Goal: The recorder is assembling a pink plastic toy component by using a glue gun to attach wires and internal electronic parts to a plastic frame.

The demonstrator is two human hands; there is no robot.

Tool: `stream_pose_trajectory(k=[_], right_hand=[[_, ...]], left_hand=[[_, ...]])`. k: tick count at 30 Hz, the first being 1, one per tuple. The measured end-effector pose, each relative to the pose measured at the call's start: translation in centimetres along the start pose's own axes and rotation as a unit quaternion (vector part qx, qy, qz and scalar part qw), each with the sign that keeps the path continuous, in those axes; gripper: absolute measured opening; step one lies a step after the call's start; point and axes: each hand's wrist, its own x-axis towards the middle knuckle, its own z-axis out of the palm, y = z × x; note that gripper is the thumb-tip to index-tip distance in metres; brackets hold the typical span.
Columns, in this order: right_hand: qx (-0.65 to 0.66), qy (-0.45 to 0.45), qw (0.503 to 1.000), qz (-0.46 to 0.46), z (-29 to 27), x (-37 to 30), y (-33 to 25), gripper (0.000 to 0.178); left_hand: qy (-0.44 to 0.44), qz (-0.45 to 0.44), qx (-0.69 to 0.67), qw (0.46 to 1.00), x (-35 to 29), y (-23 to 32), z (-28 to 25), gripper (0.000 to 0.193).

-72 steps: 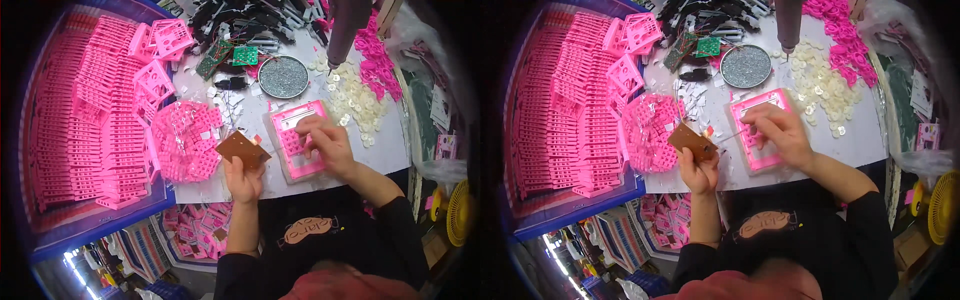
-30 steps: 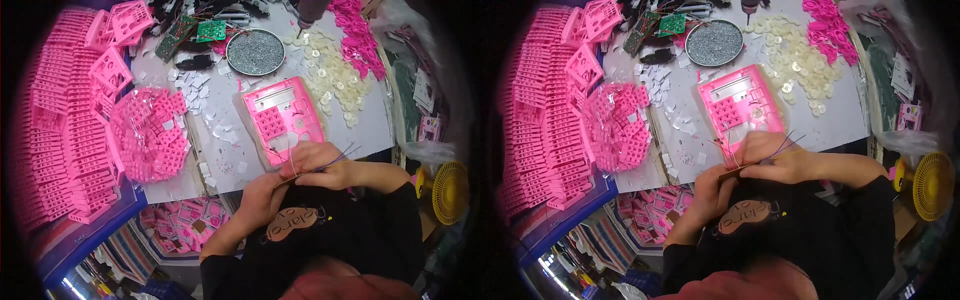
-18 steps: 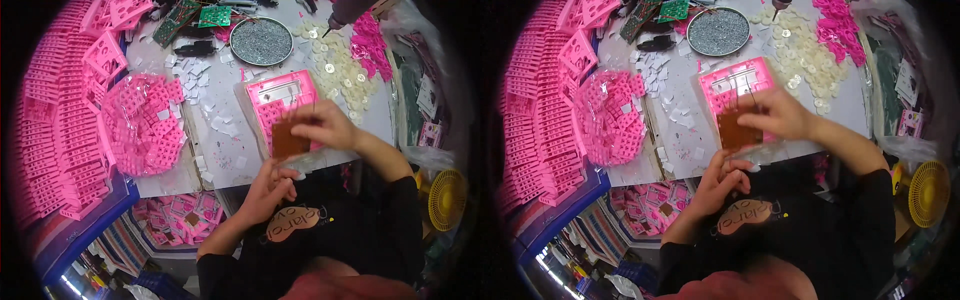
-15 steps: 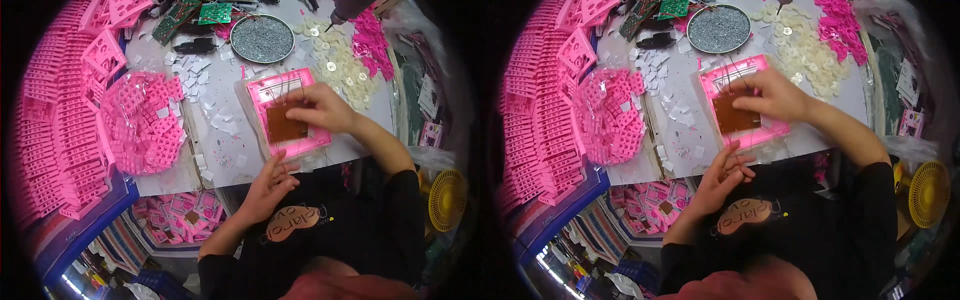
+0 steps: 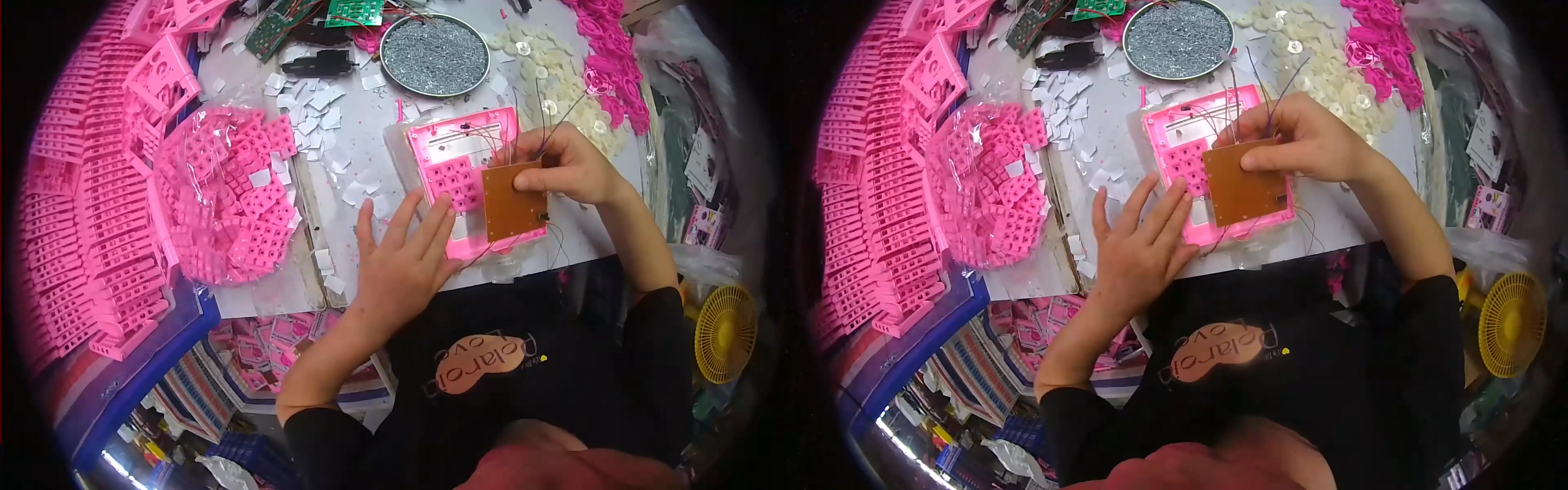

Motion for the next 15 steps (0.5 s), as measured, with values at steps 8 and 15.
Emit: stream_pose_trajectory(k=[8, 15], right_hand=[[0.014, 0.022, 0.999, -0.026, 0.1, -0.7, -0.2, 0.03], [-0.006, 0.019, 1.0, -0.017, -0.2, -1.3, -1.1, 0.029]], left_hand=[[-0.048, 0.043, 0.009, 0.998, 2.2, -0.7, -0.9, 0.091], [-0.118, 0.053, -0.053, 0.99, 3.4, -0.7, -0.9, 0.105]])
